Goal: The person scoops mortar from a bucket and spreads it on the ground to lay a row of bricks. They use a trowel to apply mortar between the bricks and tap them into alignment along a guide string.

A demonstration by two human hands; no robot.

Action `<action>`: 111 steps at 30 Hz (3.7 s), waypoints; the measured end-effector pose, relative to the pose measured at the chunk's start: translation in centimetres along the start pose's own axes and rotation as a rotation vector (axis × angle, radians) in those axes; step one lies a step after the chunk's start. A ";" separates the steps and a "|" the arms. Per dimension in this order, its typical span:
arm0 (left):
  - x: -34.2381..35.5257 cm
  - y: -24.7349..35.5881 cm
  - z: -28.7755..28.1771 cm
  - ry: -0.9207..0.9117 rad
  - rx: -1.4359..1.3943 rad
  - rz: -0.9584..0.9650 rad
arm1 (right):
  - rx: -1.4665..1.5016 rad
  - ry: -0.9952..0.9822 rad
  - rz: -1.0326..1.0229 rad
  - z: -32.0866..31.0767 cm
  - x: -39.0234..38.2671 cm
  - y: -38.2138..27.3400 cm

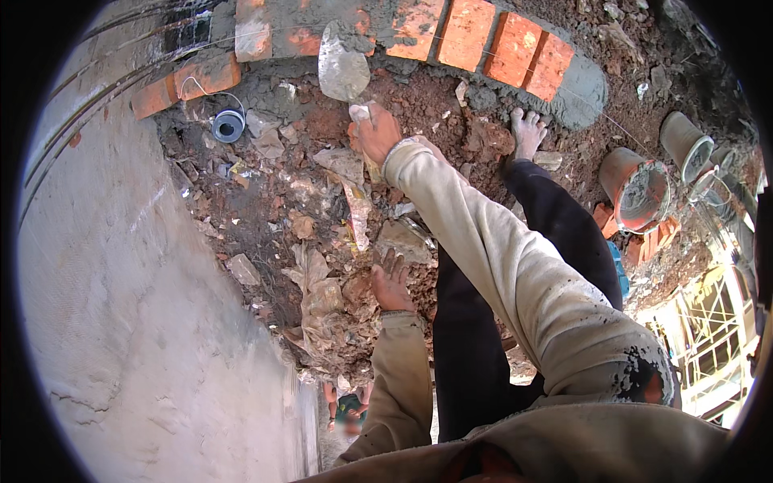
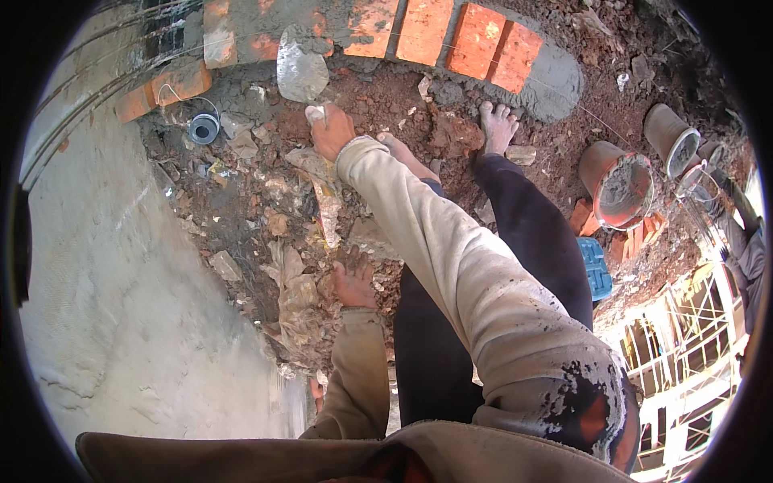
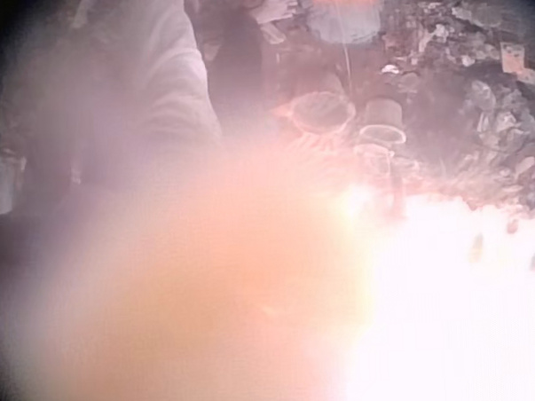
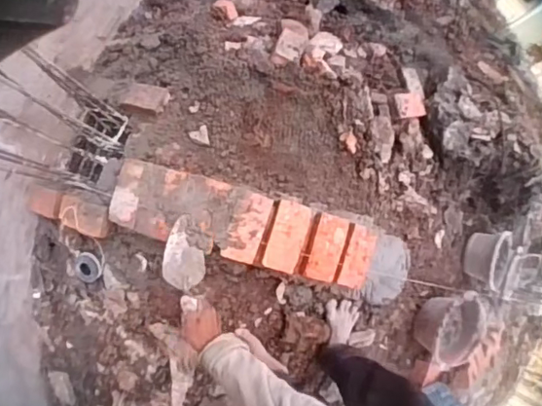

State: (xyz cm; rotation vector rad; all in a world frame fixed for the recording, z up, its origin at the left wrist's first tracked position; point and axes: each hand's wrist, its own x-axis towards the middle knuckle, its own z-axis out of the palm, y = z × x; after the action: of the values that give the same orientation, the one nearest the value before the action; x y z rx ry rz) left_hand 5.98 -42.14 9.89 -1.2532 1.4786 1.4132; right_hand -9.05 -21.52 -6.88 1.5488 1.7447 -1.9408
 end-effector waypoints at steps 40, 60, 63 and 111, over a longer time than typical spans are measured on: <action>1.6 4.6 4.3 -0.020 0.106 0.062 | -0.944 -0.112 -0.312 -15.4 5.1 -7.2; 6.6 9.6 7.6 -0.024 0.419 0.208 | -0.419 -0.047 -0.384 -19.5 -2.9 -7.1; 13.9 12.4 16.3 -0.014 0.515 0.393 | -0.303 0.003 -0.314 -18.6 -1.2 -4.7; 16.7 11.6 16.3 0.123 0.523 0.406 | -0.163 0.018 -0.182 -14.7 3.2 -3.6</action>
State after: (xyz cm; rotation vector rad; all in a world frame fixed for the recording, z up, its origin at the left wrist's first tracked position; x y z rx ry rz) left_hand -11.47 -29.71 -5.00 -0.7482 2.1041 1.0846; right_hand -4.24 -7.13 -4.11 1.4026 2.0591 -1.8089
